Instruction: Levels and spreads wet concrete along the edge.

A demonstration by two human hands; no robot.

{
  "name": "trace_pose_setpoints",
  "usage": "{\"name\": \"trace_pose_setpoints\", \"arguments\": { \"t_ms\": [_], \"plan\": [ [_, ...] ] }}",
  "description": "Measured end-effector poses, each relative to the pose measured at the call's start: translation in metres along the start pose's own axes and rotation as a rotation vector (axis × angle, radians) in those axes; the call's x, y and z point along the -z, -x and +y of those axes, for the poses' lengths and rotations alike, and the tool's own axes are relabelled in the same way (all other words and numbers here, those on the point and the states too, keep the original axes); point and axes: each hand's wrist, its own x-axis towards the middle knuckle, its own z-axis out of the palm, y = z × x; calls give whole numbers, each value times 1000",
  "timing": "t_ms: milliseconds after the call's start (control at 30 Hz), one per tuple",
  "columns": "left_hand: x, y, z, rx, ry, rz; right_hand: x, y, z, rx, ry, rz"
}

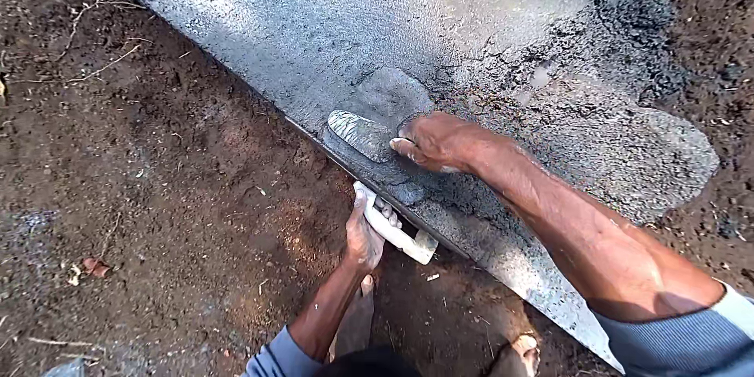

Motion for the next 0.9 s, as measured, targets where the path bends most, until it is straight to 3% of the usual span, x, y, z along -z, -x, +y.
{"name": "trace_pose_setpoints", "arguments": {
  "t_ms": [167, 767, 833, 900],
  "plan": [
    [-1, 0, -1, -1, -12, 7, -5, 20, 14, 26, 150, -31],
    [-1, 9, -27, 32, 66, -94, -62, 101, 59, -114, 263, -98],
    [0, 8, -27, 25, 56, -103, -66, 126, 83, -141, 273, 41],
    [1, 8, -26, 13, 46, -102, -78, 158, 114, -225, 240, 348]
  ]
}}
